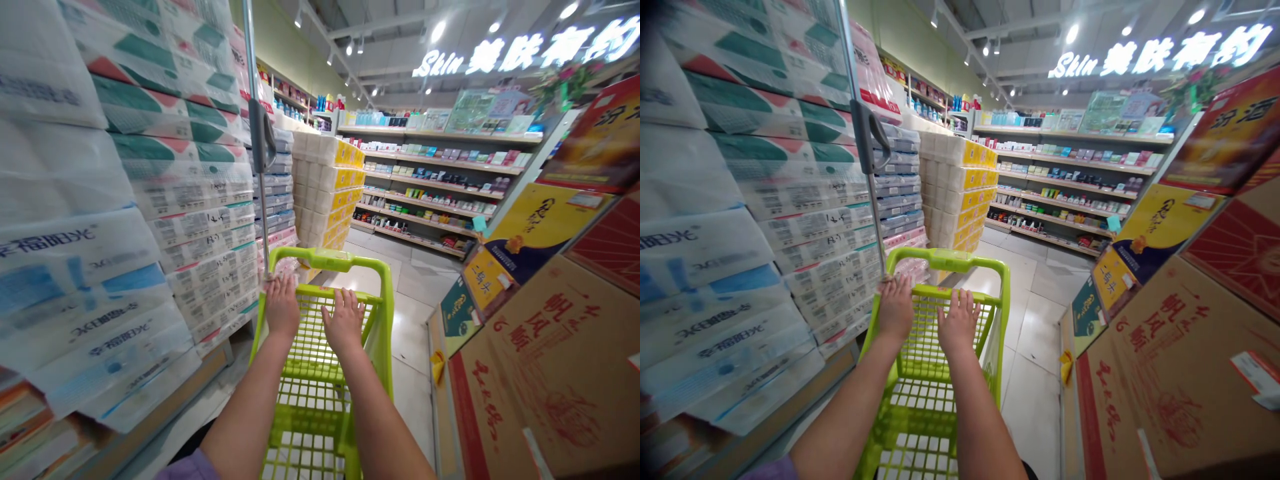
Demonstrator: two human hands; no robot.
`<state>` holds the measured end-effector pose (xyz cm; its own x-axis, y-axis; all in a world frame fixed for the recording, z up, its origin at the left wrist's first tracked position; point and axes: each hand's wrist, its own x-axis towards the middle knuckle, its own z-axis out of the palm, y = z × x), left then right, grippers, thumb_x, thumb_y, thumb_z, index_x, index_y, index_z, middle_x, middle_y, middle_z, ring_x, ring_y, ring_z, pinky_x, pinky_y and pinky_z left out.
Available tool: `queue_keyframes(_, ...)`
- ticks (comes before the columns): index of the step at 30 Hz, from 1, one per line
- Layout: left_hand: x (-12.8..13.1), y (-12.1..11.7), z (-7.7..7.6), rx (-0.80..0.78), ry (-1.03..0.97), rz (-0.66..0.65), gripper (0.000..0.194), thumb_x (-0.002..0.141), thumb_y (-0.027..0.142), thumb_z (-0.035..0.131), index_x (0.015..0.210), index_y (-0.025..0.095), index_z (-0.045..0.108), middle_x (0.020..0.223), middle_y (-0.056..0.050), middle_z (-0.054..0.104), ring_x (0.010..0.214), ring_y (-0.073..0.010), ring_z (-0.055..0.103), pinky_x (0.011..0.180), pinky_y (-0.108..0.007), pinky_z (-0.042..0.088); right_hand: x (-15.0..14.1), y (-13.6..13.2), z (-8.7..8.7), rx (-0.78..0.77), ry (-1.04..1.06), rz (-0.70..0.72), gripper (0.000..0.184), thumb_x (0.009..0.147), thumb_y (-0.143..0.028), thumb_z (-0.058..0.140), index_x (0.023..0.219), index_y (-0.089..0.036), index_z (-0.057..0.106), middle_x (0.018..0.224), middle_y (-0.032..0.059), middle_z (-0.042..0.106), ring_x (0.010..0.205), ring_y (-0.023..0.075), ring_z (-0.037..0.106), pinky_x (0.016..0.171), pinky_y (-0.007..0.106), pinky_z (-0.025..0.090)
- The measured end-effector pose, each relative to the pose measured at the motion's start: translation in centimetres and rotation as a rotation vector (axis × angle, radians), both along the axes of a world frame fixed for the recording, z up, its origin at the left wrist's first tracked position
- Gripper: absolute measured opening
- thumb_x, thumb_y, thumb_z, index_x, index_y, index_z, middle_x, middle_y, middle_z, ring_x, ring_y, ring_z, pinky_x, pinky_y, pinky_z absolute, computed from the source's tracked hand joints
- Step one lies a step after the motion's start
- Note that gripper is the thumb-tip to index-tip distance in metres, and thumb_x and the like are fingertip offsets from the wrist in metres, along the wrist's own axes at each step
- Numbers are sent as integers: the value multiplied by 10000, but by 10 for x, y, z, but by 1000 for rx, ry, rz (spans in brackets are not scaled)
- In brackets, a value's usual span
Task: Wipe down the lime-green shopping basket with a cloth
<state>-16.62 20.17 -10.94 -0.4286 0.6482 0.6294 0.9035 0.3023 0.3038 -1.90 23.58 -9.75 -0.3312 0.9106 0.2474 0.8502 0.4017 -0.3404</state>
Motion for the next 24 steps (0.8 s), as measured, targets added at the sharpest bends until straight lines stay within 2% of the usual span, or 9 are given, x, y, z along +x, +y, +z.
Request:
queue_keyframes(3,-3,6,-5,-74,-22,-91,517,825,33,338,1308,88,514,1420,-146,470,1338,-276,401,1103,-451,344,2,1,0,-4,17,3,520,940,-380,370,1422,-183,376,1518,74,309,1426,230,154,1149,479,95)
queue_keyframes(6,-6,7,-7,-63,-26,-150,494,834,57,354,1296,96,526,1394,-125,506,1329,-264,413,1114,-431,337,4,1,1,-17,31,0,512,932,-341,379,1419,-183,379,1517,71,313,1422,230,159,1147,490,98)
queue_keyframes(10,-1,9,-6,39,-57,-52,431,867,120,366,1252,93,557,1363,-145,532,1327,-297,406,1100,-493,336,3,-1,3,-36,26,9,523,921,-319,384,1425,-180,363,1526,75,292,1425,230,148,1143,477,118)
queue_keyframes(11,1,9,-5,47,-48,-75,416,868,125,368,1227,104,577,1339,-136,555,1318,-296,417,1104,-503,326,2,-1,4,-40,22,8,528,918,-318,390,1427,-181,360,1529,75,283,1427,230,142,1141,473,129)
queue_keyframes(15,4,10,-1,-4,-1,-330,414,860,100,353,1155,195,627,1231,-48,644,1239,-236,502,1116,-475,326,2,0,3,-34,24,-1,537,908,-311,407,1427,-182,355,1531,74,277,1427,231,143,1137,469,155)
queue_keyframes(16,3,10,-1,-4,-6,-323,417,863,104,351,1165,198,623,1240,-50,638,1237,-237,502,1111,-482,331,3,0,3,-30,27,-1,536,907,-308,409,1426,-181,356,1529,74,282,1426,232,146,1137,471,158)
queue_keyframes(20,0,9,-4,33,-42,-119,432,862,135,384,1257,121,560,1372,-131,525,1294,-305,436,1101,-537,316,4,1,3,-20,37,1,530,908,-300,407,1422,-176,363,1523,76,292,1423,236,155,1135,477,172)
queue_keyframes(24,-3,10,-10,-15,-20,-267,525,790,29,377,1259,169,568,1341,-66,566,1300,-261,441,1134,-496,299,3,1,1,-23,42,-1,530,905,-294,406,1420,-175,365,1524,78,290,1425,238,151,1136,470,173)
